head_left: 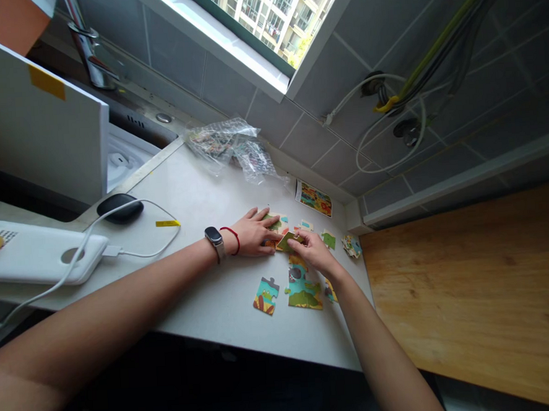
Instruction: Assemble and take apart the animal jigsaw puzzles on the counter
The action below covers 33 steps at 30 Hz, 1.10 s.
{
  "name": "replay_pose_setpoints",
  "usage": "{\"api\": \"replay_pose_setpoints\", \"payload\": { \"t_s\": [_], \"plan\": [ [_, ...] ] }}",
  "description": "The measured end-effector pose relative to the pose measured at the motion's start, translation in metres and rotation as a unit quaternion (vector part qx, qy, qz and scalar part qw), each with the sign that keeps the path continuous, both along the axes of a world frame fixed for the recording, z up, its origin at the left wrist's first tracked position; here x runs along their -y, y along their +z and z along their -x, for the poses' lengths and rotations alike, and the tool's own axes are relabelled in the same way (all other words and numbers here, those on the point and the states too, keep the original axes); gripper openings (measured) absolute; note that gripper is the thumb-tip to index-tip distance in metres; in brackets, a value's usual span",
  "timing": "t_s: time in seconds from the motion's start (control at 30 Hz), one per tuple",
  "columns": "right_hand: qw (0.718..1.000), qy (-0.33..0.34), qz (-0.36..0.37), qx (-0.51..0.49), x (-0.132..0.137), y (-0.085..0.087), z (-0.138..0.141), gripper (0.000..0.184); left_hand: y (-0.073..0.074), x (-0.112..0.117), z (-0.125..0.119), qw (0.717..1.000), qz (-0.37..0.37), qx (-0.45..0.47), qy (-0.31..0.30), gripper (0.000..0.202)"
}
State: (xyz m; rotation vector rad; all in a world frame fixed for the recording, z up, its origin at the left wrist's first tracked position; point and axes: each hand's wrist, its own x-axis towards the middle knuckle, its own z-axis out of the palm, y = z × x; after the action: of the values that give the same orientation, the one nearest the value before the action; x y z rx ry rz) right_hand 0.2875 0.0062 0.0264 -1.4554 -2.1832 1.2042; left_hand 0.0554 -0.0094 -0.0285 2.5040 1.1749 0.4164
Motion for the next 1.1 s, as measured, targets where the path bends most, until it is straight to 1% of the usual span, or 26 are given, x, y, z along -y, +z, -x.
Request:
{"api": "replay_pose_setpoints", "payload": {
  "t_s": [0.17,0.27,0.4,0.53,0.6,0.7,0.77,0.8,0.83,0.9,0.93,1.0,1.03,1.1],
  "plan": [
    [1.000,-0.009,-0.012,0.010,-0.003,-0.002,0.001,0.025,-0.001,0.000,0.000,1.000,0.004,0.001,0.001,0.052],
    [0.999,-0.036,-0.025,0.033,0.000,-0.002,0.000,0.022,-0.001,-0.001,0.000,1.000,0.008,0.001,-0.001,0.054],
    [0.995,-0.084,-0.019,0.048,0.012,-0.004,-0.003,0.025,0.000,-0.002,0.001,1.000,0.018,-0.002,-0.001,0.055],
    [0.990,-0.129,-0.006,0.049,0.029,-0.006,-0.004,0.020,-0.001,-0.002,0.001,1.000,0.026,-0.007,-0.005,0.056],
    [0.988,-0.151,0.018,0.033,0.036,-0.006,-0.003,0.017,-0.002,-0.003,0.001,1.000,0.027,-0.006,-0.003,0.056],
    [0.983,-0.171,0.064,-0.026,0.046,-0.003,-0.003,0.018,-0.003,-0.003,0.001,0.999,0.032,-0.002,-0.007,0.055],
    [0.982,-0.170,0.064,-0.060,0.053,0.000,-0.002,0.021,-0.003,-0.003,0.001,0.999,0.037,-0.002,-0.016,0.055],
    [0.983,-0.166,0.046,-0.066,0.056,0.002,-0.001,0.022,-0.002,-0.003,0.002,0.999,0.040,-0.002,-0.020,0.055],
    [0.986,-0.155,0.012,-0.065,0.059,0.002,0.000,0.021,-0.001,-0.003,0.002,0.999,0.045,-0.003,-0.023,0.055],
    [0.988,-0.113,-0.098,-0.049,0.066,0.001,0.004,0.018,0.002,-0.006,0.004,0.998,0.060,-0.001,-0.021,0.052],
    [0.982,-0.083,-0.166,-0.038,0.069,-0.002,0.007,0.017,0.003,-0.007,0.004,0.997,0.069,0.006,-0.018,0.050],
    [0.957,-0.016,-0.291,-0.003,0.075,-0.010,0.013,0.022,0.006,-0.012,0.007,0.996,0.083,0.029,-0.009,0.049],
    [0.942,0.015,-0.336,0.020,0.078,-0.014,0.016,0.027,0.007,-0.015,0.008,0.995,0.088,0.040,-0.007,0.050],
    [0.917,0.059,-0.387,0.075,0.085,-0.022,0.023,0.034,0.008,-0.021,0.011,0.994,0.093,0.054,-0.009,0.050]
  ]
}}
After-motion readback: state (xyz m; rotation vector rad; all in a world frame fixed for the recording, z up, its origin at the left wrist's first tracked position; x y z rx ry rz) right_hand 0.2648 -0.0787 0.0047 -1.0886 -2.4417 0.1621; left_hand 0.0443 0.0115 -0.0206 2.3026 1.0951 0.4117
